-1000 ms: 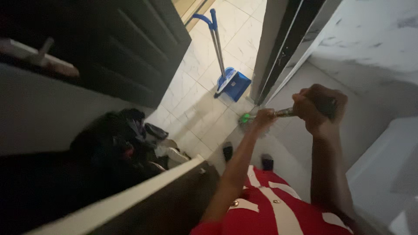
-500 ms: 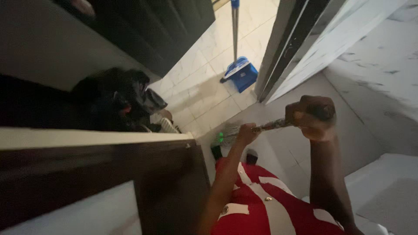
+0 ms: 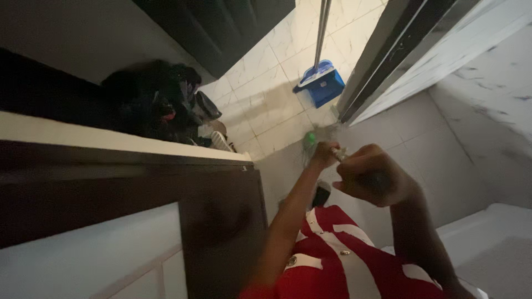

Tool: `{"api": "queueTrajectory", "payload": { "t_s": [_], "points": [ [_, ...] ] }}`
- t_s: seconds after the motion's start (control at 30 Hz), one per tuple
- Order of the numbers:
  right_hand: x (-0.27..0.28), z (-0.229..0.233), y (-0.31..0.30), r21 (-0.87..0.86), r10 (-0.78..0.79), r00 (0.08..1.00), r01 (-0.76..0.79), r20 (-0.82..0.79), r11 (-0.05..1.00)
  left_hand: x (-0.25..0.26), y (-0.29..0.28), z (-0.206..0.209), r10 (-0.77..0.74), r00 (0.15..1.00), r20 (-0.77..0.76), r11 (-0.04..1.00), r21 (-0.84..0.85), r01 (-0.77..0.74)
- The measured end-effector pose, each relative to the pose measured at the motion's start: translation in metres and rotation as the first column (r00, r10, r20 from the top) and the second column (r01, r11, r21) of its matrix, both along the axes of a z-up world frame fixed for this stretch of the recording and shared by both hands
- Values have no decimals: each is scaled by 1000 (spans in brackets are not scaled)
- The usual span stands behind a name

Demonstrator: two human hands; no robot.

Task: The person mops the floor in a bathroom using a mop, moving it around the toilet and bathtub areas.

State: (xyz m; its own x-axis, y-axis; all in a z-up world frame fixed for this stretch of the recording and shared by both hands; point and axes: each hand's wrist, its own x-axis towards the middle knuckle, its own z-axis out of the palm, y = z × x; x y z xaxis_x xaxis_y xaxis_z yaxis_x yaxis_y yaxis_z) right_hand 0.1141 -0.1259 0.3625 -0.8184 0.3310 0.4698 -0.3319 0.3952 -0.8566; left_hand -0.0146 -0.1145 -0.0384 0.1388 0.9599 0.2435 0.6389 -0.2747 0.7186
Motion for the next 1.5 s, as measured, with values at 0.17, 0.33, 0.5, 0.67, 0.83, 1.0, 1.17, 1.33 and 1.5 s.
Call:
{"api": "queueTrajectory", "payload": {
  "t_s": [0.17, 0.33, 0.5, 0.67, 0.83, 1.0, 1.17, 1.33, 1.5],
  "points": [
    [-37, -4, -29, 60, -156, 988, 156, -10, 986, -17, 0, 0, 7, 985, 172, 979, -203, 28],
    [-60, -17, -34, 109, -88, 969, 115, -229, 987, -33, -23, 4, -43, 993, 113, 993, 116, 29],
    [-53, -26, -38, 10, -155, 931, 168, -330, 986, -47, -52, 9, -44, 964, -263, 998, -45, 33],
    [-60, -34, -46, -93, -176, 972, 162, -158, 982, -83, -102, 10, 22, 943, -331, 992, 123, 20],
    [-93, -10, -73, -114, 269, 943, -295, -198, 949, -98, -162, 10, 192, 981, -23, 969, -156, -193],
    [-103, 14, -103, -165, 325, 940, -338, -100, 926, -109, -179, 12, 183, 976, 117, 983, -12, -183],
    [-112, 13, -114, -93, 365, 924, -356, 115, 930, -102, -165, 40, 125, 956, 266, 992, -50, -116],
    [-114, 12, -122, -48, 243, 935, -239, 259, 970, -87, -141, 63, 16, 901, 434, 994, -102, 32],
    [-116, 1, -124, -8, 132, 933, -137, 335, 991, -83, -134, 95, 19, 818, 575, 981, -168, 96]
  ]
}}
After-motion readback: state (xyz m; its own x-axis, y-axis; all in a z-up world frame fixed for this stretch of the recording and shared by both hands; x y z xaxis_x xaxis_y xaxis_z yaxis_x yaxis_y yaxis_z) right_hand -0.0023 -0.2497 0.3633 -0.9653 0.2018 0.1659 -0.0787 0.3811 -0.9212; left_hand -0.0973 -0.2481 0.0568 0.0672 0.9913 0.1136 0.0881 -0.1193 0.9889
